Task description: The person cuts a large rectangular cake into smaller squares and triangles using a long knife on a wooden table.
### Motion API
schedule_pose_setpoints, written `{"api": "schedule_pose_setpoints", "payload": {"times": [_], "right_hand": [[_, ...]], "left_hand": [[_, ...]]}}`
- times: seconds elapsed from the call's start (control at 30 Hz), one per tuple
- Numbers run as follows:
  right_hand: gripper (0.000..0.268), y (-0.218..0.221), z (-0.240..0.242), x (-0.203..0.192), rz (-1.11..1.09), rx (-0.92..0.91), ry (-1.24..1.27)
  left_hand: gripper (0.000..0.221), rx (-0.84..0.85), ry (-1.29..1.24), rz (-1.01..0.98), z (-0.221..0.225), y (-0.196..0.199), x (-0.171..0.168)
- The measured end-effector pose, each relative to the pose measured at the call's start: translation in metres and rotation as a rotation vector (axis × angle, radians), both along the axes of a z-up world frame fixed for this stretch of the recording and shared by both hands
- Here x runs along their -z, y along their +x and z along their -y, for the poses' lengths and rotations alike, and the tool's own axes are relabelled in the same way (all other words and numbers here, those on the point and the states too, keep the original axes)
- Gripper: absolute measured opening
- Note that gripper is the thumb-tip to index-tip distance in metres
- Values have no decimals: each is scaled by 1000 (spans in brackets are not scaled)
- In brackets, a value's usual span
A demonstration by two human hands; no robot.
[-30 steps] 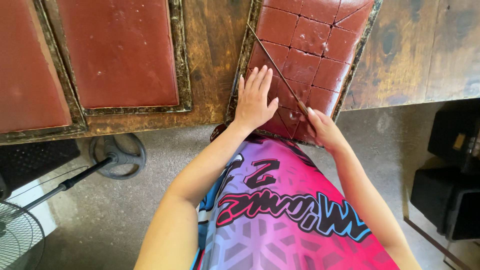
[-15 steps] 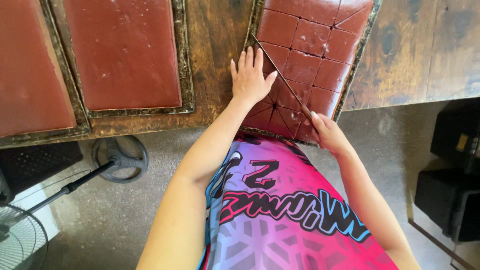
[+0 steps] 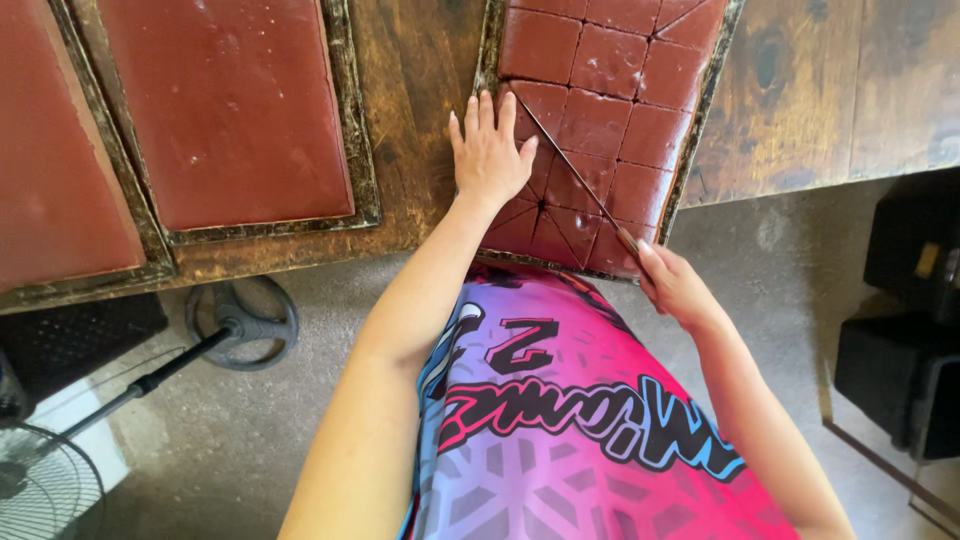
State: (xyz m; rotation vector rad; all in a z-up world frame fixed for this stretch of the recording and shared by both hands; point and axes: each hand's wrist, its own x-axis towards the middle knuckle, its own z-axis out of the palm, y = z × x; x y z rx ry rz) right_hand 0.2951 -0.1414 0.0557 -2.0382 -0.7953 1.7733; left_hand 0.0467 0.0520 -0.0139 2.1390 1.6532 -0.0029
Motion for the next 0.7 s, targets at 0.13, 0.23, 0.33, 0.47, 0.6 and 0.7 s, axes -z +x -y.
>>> {"api": "schedule_pose_setpoints", "payload": {"times": [0.13,0.23,0.33,0.47,0.6,0.7], "right_hand": [[47,-5,-2,14,-42,18,-8],[49,0,7,20,-2,0,37],[49,22,46,0,18,17,-14],[44,29,63,7,27,37,-59],[49,17,51,32,80,-30,139],[45,27,76,10,67,-13,126]], "left_hand": [[77,-13,54,31,4,-1,4],[78,-20,72,38,6,1,7],[78,-25,85,24,2,3,6],[76,-14,90,13,6,1,6],[76,-7,72,7,5,1,2],[76,-10,65,4,5,-1,3]]}}
